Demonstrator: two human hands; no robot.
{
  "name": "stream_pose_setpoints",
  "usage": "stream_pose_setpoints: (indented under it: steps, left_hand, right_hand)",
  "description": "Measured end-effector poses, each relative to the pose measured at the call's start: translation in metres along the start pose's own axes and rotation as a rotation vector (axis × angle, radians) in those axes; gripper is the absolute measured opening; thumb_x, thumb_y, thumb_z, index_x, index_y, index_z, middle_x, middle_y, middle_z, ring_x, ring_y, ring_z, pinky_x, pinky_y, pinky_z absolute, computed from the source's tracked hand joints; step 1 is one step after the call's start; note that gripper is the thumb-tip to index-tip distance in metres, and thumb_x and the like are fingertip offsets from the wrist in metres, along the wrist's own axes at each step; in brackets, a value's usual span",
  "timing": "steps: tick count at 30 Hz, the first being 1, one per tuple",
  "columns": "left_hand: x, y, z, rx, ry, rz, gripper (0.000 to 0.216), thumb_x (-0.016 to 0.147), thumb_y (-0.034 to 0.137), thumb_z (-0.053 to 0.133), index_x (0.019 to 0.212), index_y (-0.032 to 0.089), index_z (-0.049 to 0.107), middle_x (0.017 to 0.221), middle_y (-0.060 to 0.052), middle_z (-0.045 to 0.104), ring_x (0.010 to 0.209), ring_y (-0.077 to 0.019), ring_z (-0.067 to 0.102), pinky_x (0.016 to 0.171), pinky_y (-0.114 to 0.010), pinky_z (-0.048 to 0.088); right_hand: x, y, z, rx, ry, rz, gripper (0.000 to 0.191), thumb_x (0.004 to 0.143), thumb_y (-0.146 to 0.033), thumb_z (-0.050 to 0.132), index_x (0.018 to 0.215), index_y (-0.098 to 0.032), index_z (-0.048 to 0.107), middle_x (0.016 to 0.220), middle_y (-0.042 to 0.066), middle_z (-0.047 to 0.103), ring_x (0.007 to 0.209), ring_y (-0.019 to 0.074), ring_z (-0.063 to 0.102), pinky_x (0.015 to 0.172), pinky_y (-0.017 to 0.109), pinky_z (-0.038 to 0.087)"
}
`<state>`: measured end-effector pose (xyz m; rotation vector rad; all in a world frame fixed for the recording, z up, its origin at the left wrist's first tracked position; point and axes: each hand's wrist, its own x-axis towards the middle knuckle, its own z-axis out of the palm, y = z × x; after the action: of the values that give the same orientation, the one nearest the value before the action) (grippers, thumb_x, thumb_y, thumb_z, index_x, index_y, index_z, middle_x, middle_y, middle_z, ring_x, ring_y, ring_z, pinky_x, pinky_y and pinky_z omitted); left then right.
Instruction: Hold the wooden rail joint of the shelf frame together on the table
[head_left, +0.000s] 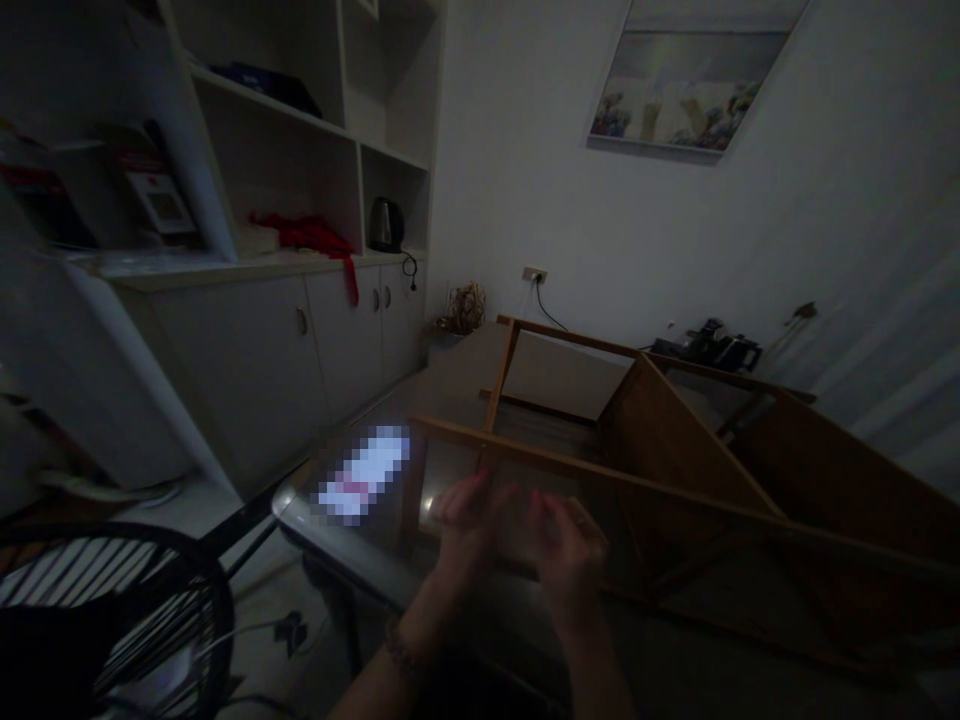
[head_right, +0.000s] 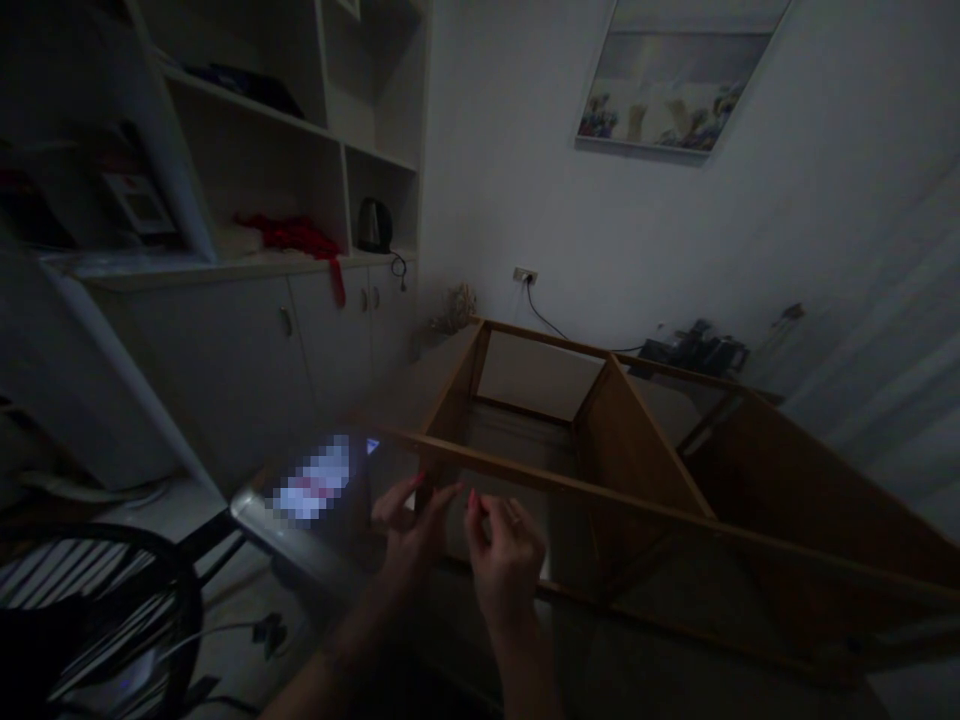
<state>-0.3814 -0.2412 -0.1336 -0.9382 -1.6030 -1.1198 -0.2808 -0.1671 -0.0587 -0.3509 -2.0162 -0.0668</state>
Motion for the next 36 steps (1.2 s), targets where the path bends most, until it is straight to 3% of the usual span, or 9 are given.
stream_pose_setpoints:
  steps: [4,8,14,19,23,26,29,33,36]
  left_hand:
    - [0.004,0.003,-0.001,0.036,-0.024,0.006,0.04,0.089,0.007,0.063,0.12,0.032,0.068,0.116,-0.007,0.043,0.111,-0.0198,0.046,0.094,-0.027,0.048]
    - [0.001,0.0,0.003,0.04,-0.019,0.022,0.038,0.087,0.011,0.069,0.119,0.033,0.07,0.115,-0.008,0.042,0.111,-0.0213,0.044,0.093,-0.027,0.049]
    - [-0.009,-0.007,0.008,0.019,0.036,0.009,0.037,0.086,0.018,0.073,0.118,0.036,0.071,0.12,-0.007,0.043,0.116,-0.0221,0.046,0.099,-0.03,0.049]
    - [-0.007,-0.008,0.005,-0.078,-0.034,-0.072,0.037,0.089,0.011,0.065,0.114,0.036,0.073,0.147,-0.004,0.034,0.137,-0.0258,0.041,0.109,-0.037,0.048]
    - [-0.008,-0.01,0.002,-0.212,-0.15,-0.135,0.037,0.091,0.009,0.058,0.118,0.031,0.072,0.161,-0.003,0.024,0.143,-0.0266,0.041,0.111,-0.037,0.049]
    - [-0.012,-0.013,0.003,-0.255,-0.212,-0.187,0.038,0.092,0.009,0.055,0.12,0.029,0.071,0.161,-0.004,0.03,0.132,-0.0223,0.055,0.103,-0.03,0.055]
    - [-0.019,-0.017,0.008,-0.268,-0.213,-0.211,0.042,0.092,0.007,0.053,0.122,0.03,0.071,0.161,-0.002,0.034,0.125,-0.0207,0.062,0.1,-0.029,0.057]
    - [-0.025,-0.022,0.011,-0.244,-0.227,-0.18,0.048,0.09,0.005,0.052,0.125,0.034,0.069,0.166,0.002,0.025,0.137,-0.0239,0.052,0.105,-0.03,0.054]
    - [-0.026,-0.022,0.011,-0.238,-0.238,-0.173,0.05,0.089,0.003,0.053,0.126,0.034,0.067,0.167,0.002,0.02,0.142,-0.0251,0.046,0.107,-0.03,0.052]
  right_hand:
    - [-0.018,0.033,0.014,-0.154,-0.225,0.178,0.055,0.108,-0.041,0.026,0.079,-0.018,0.066,0.063,0.007,0.068,0.054,0.0175,0.065,0.054,0.027,0.038]
    - [-0.029,0.049,0.032,-0.253,-0.517,0.317,0.051,0.108,-0.035,0.028,0.08,-0.018,0.067,0.063,0.008,0.069,0.053,0.0185,0.066,0.052,0.027,0.033]
    - [-0.029,0.028,0.038,-0.222,-0.805,0.399,0.041,0.108,-0.031,0.026,0.104,-0.017,0.065,0.078,0.011,0.074,0.069,0.0204,0.073,0.056,0.025,0.039]
    - [-0.021,0.01,0.059,-0.068,-0.938,0.332,0.031,0.107,-0.035,0.038,0.124,-0.021,0.059,0.092,0.008,0.076,0.084,0.0185,0.074,0.068,0.024,0.048]
    - [-0.022,0.004,0.075,-0.017,-0.997,0.295,0.029,0.103,-0.036,0.048,0.12,-0.018,0.064,0.1,0.009,0.074,0.091,0.0189,0.072,0.082,0.03,0.051]
    - [-0.023,0.007,0.075,-0.019,-0.992,0.282,0.033,0.101,-0.041,0.052,0.121,-0.017,0.064,0.106,0.008,0.072,0.093,0.0198,0.069,0.09,0.038,0.051]
    - [-0.02,0.023,0.064,-0.062,-0.944,0.28,0.029,0.101,-0.033,0.05,0.122,-0.019,0.064,0.114,0.012,0.07,0.106,0.0229,0.066,0.096,0.038,0.046]
    - [-0.014,0.053,0.047,-0.149,-0.891,0.278,0.026,0.099,-0.024,0.049,0.118,-0.017,0.066,0.117,0.018,0.068,0.116,0.0288,0.061,0.1,0.043,0.041]
    - [-0.011,0.065,0.045,-0.166,-0.902,0.219,0.027,0.099,-0.026,0.054,0.121,-0.016,0.064,0.121,0.016,0.067,0.117,0.0281,0.06,0.101,0.044,0.042]
